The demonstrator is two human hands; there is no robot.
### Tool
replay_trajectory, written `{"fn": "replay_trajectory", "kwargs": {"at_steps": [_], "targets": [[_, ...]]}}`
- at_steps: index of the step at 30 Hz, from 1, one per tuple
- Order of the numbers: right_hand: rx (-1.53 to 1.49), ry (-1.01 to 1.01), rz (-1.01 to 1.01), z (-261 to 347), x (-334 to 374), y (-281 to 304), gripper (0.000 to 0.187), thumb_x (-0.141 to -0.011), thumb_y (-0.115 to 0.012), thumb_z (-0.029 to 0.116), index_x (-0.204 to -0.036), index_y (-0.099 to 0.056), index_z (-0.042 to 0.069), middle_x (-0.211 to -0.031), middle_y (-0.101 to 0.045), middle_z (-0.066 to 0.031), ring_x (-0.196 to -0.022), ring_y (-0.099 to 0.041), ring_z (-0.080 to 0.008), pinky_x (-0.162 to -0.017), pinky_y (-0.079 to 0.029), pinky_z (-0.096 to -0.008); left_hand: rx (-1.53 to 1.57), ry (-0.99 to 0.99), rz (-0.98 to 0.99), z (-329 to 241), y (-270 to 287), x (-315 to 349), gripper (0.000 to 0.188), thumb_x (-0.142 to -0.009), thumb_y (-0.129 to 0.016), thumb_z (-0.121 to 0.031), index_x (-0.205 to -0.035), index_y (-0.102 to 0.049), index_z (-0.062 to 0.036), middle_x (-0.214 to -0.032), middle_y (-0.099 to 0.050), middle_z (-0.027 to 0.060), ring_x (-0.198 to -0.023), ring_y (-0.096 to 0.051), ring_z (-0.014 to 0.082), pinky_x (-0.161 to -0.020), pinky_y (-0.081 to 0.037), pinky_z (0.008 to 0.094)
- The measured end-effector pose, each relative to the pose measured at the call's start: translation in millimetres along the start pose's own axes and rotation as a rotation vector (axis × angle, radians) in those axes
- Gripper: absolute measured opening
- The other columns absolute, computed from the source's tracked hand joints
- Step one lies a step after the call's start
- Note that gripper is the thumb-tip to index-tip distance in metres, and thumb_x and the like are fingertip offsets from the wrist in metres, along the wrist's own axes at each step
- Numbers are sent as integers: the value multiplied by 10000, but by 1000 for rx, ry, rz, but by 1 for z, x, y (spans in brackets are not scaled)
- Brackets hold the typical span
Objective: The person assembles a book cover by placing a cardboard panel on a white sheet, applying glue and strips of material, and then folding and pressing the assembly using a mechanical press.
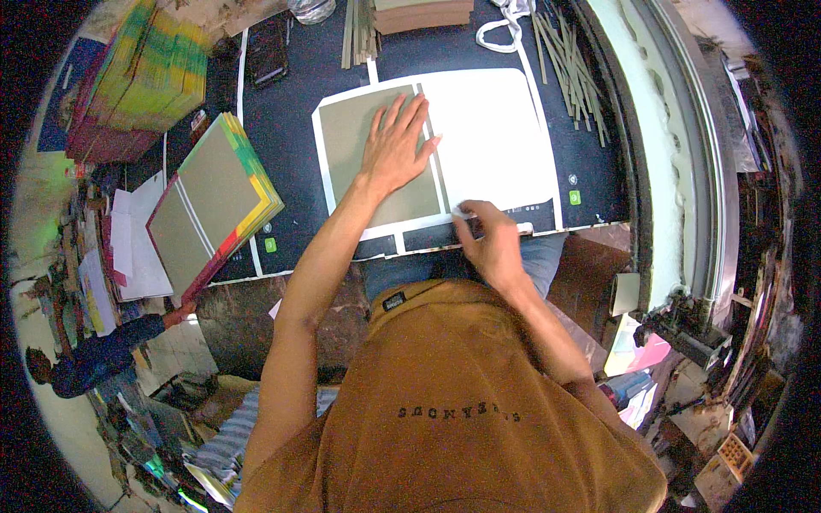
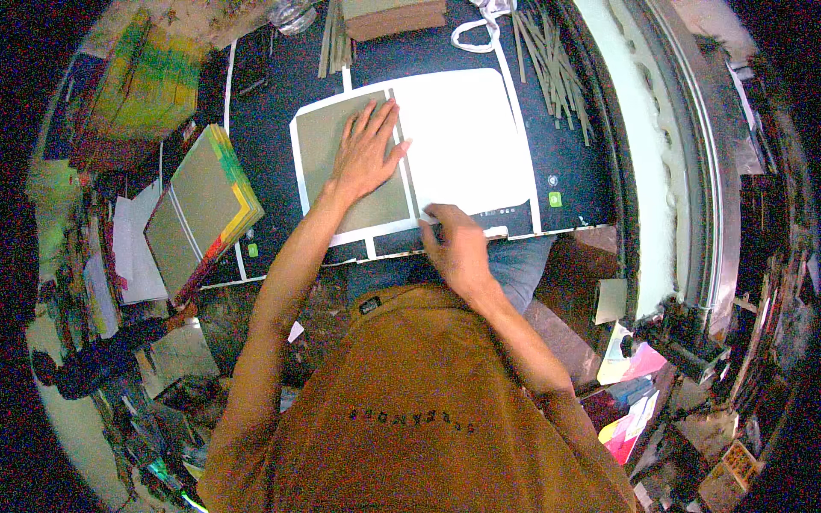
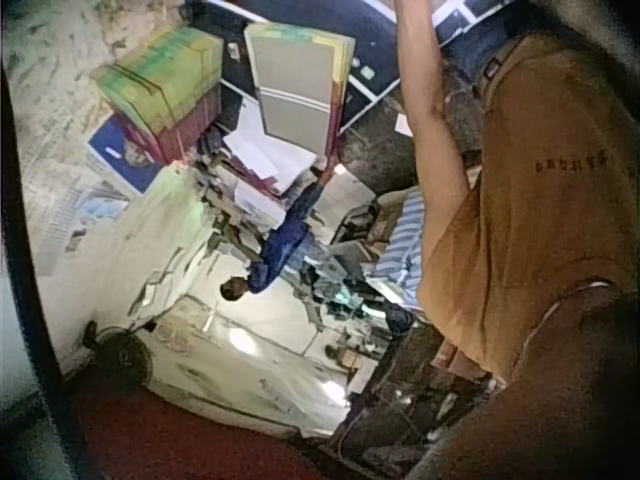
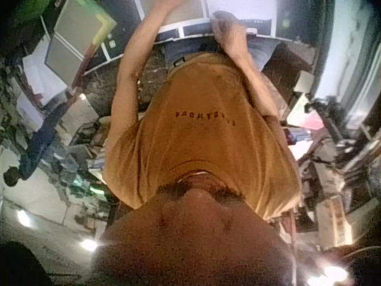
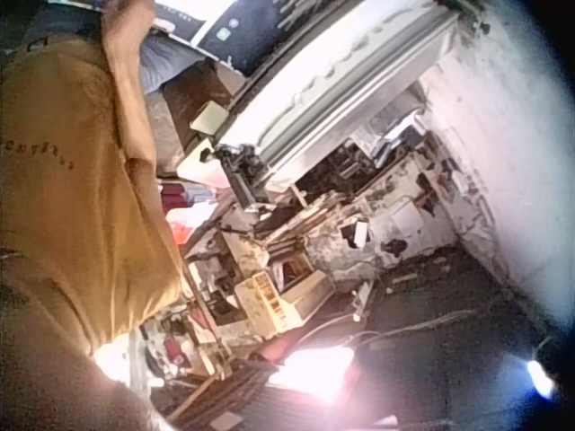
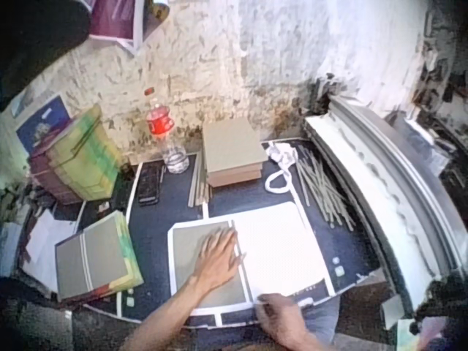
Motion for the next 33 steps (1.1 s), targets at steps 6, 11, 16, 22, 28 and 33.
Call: {"fn": "replay_trajectory", "kwargs": {"at_steps": [6,11,16,22,28,33], "targets": [[197,-54,146,11,-31,-31,457,-809,-665,2,-1246,-534,1,-953,-658,-251,-899,-656,-455,-803,-546,-532,329,31,-122,5,9,-1,611,-1045,-499,-407,-1506,-443,-10,-1581,-414,197,-1473,-372,366,-1229,-266,500],[122,-74,4,15,-32,-32,462,-793,-650,-26,-1248,-574,-6,-924,-640,-240,-871,-664,-431,-780,-550,-522,501,276,-359,40,-6,-16,482,-1026,-540,-333,-1367,-564,7,-1364,-588,215,-1281,-536,390,-1115,-402,488],[83,178,-372,32,-53,20,343,-835,-671,-55,-1168,-669,26,-919,-640,-171,-819,-662,-356,-734,-548,-429,-92,692,-521,122,10,-64,325,-965,-630,-335,-1147,-717,-80,-1129,-660,161,-1114,-582,380,-960,-473,519],[453,161,-602,-78,-149,113,397,-848,-680,28,-1241,-622,22,-1086,-588,-191,-986,-617,-374,-816,-530,-474,-22,840,-354,140,-6,-94,275,-897,-740,-376,-1002,-788,-126,-1096,-708,149,-1101,-637,361,-898,-521,529],[615,10,-515,-92,-159,104,497,-854,-738,163,-1311,-583,44,-1198,-578,-210,-1088,-587,-403,-876,-509,-500,149,881,-692,147,50,-75,211,-874,-796,-318,-906,-807,-109,-892,-774,143,-815,-742,359,-752,-568,463],[269,373,-565,1,-135,96,516,-846,-793,131,-1323,-615,50,-1181,-624,-189,-1040,-638,-360,-885,-538,-426,506,493,-1092,108,139,-33,176,-934,-763,-154,-977,-775,16,-846,-774,112,-746,-725,169,-689,-553,314]]}}
Point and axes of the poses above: each hand's wrist, its own x-axis away from the middle knuckle, its own y-axis out of the back of the hand, z = x × y, the point moved 1 cm from there along -x, towards the middle knuckle
